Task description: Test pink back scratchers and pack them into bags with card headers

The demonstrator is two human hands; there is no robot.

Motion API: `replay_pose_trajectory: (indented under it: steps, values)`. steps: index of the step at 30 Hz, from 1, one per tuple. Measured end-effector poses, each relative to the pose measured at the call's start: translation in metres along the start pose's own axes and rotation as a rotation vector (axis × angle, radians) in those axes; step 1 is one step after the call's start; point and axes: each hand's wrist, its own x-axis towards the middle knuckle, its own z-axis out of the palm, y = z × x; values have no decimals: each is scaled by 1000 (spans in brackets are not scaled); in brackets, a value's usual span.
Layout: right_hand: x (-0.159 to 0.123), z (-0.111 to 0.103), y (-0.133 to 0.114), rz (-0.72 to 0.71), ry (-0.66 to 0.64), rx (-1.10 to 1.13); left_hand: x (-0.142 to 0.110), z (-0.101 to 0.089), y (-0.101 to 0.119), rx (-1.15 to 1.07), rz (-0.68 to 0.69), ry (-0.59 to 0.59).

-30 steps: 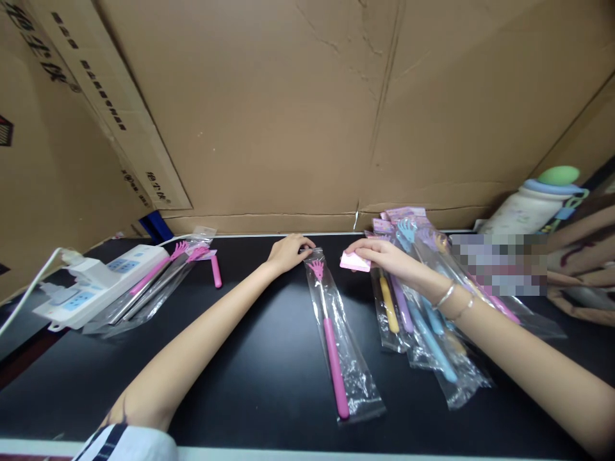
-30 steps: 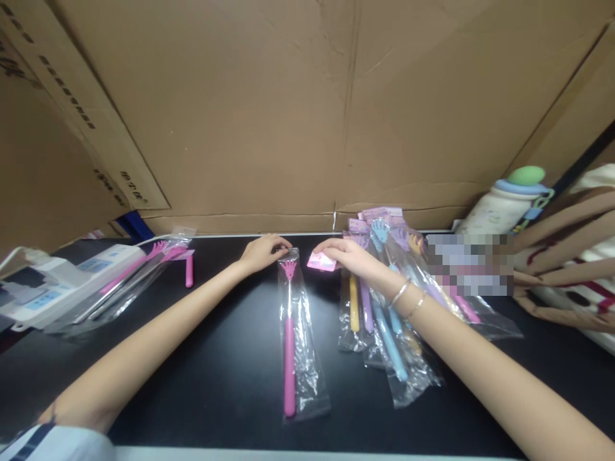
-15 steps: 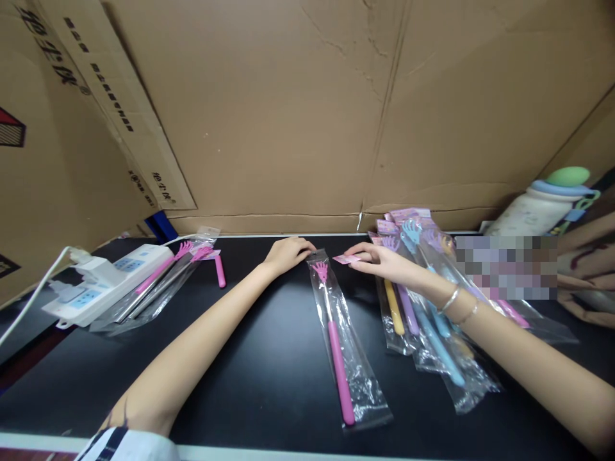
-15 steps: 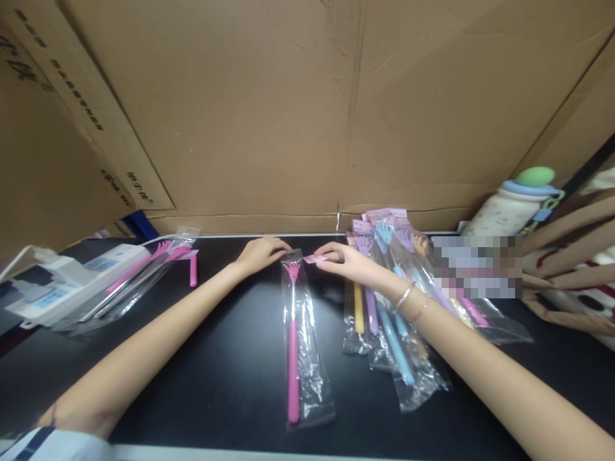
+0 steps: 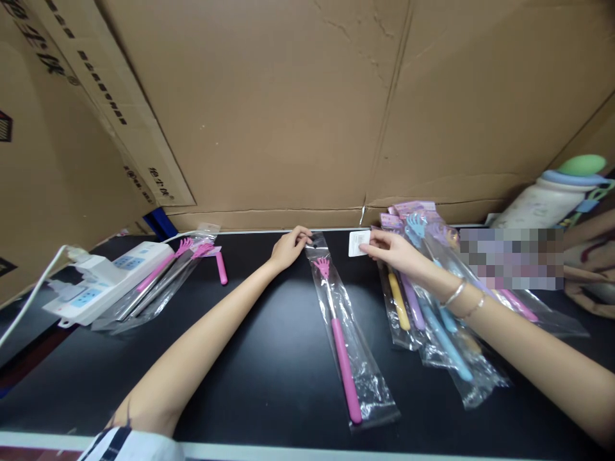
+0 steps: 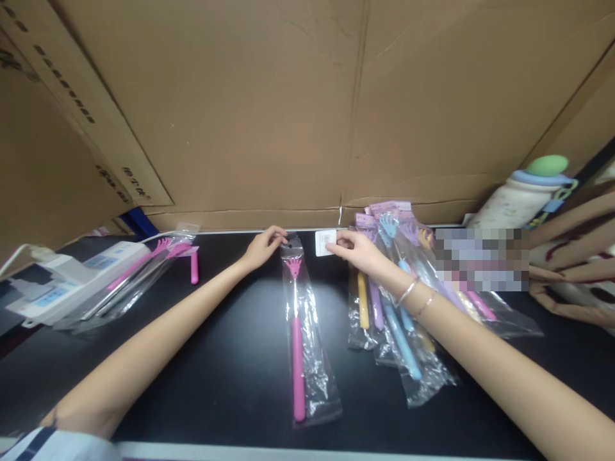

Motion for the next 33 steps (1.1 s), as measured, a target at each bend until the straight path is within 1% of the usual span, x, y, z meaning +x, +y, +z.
replay_pose_trajectory:
  steps: [4,7,10,15,17,20,26,30,33]
  values:
    - [12,3,-3,-73,-20,2,5,2,-9,-160,26,-56]
    - [30,10,-6,-128,-82,12,5,2,-9,-219,43,-93]
    - [47,21,-9,-175,-172,-3,3,2,-6,-242,53,-117]
    - [62,35,-12,-259,-336,-125,4,1,-2,-303,38,-74]
    - [64,37,-13,-288,-366,-186,6,1,-1,-339,25,-46]
    - [66,37,-12,-314,-329,-255,9,4,3,-398,-7,-18]
    - [74,33,-2,-298,-112,-346,9,15,11,-501,-94,-39]
    - [76,30,4,-297,19,-357,6,14,15,-533,-134,-34]
    - [76,31,5,-313,58,-347,6,13,17,-546,-154,-39]
